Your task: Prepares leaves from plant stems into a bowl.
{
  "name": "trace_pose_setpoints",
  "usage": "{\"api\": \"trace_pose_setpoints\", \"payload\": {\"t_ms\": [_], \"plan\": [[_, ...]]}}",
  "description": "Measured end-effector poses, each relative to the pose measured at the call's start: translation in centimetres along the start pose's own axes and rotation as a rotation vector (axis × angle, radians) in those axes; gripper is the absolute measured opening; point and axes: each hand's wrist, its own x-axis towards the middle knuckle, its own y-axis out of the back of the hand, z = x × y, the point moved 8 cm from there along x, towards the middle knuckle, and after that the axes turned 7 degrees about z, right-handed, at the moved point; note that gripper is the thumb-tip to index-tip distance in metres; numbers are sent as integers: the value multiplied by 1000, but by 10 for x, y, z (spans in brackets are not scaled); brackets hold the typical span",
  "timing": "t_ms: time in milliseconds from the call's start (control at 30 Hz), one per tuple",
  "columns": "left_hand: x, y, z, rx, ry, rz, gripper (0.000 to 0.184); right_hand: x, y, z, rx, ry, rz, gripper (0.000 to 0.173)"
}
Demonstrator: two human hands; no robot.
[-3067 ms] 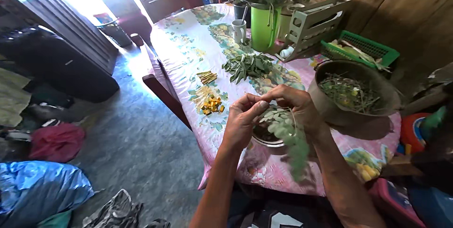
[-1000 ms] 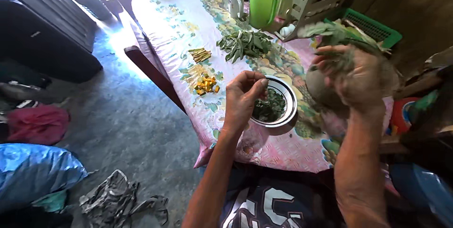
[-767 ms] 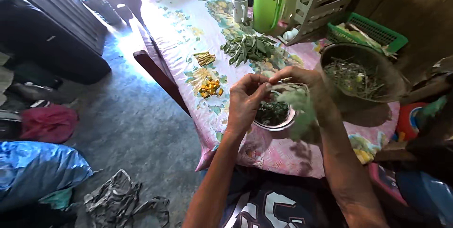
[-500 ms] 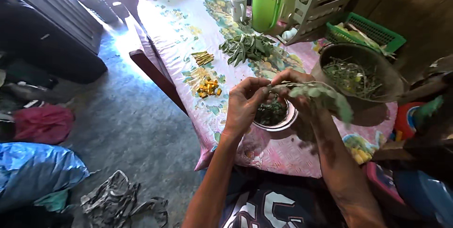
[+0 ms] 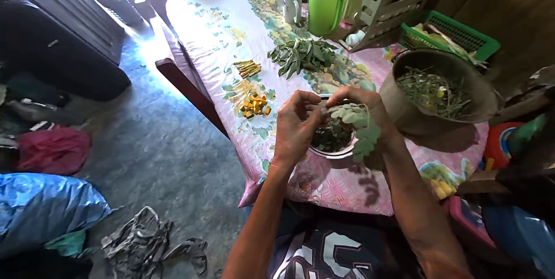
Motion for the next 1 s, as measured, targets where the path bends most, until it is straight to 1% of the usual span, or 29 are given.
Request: {"api": "trace_pose_setpoints", "payload": {"t_ms": [100, 133, 167, 200, 267, 367, 433, 533, 600, 667, 733, 800, 833, 867, 900, 967, 1000], "plan": [[-1, 1, -5, -7, 36, -11, 20, -19, 18, -3, -3, -88, 19, 11], [-1, 2, -6, -6, 44, -13, 21, -21, 24, -3, -29, -80, 5, 13], [-1, 2, -7, -3, 45, -12, 21, -20, 28, -3, -100, -46, -27, 23], [0, 2, -7, 0, 38, -10, 20, -19, 29, -4, -162, -12, -27, 29], [0, 3, -5, 13, 20, -9, 18, -17, 26, -10, -209, 69, -8, 22], [0, 1, -3, 24, 3, -9, 17, -16, 16, -10, -230, 49, 9, 20], [-1, -1, -1, 23, -4, -19, 16, -6, 9, -3, -188, 43, -11, 20], [-1, -4, -1, 36, -26, -21, 16, 5, 6, 6, -124, 68, -14, 15], [-1, -7, -1, 39, -22, -37, 15, 3, 5, 6, -146, 30, -12, 12], [-1, -11, -3, 26, 4, -63, 15, -6, 3, -1, -193, -47, -19, 8], [-1, -14, -5, 27, 20, -86, 13, -19, 9, -1, -217, -93, -2, 9], [-1, -15, -6, 50, 22, -89, 12, -22, 26, -6, -257, -64, 18, 12], [-1, -14, -7, 80, 24, -95, 12, -19, 39, -13, -304, -21, 33, 20], [1, -13, -10, 127, 26, -103, 11, -13, 58, -21, -346, -3, 71, 32], [2, -11, -14, 197, 17, -107, 12, -6, 82, -27, -352, -12, 145, 43], [4, -9, -24, 403, -24, -121, 15, 1, 132, -42, -369, -64, 273, 27], [5, -10, -28, 501, -41, -125, 17, 2, 156, -48, -395, -131, 323, 18]]}}
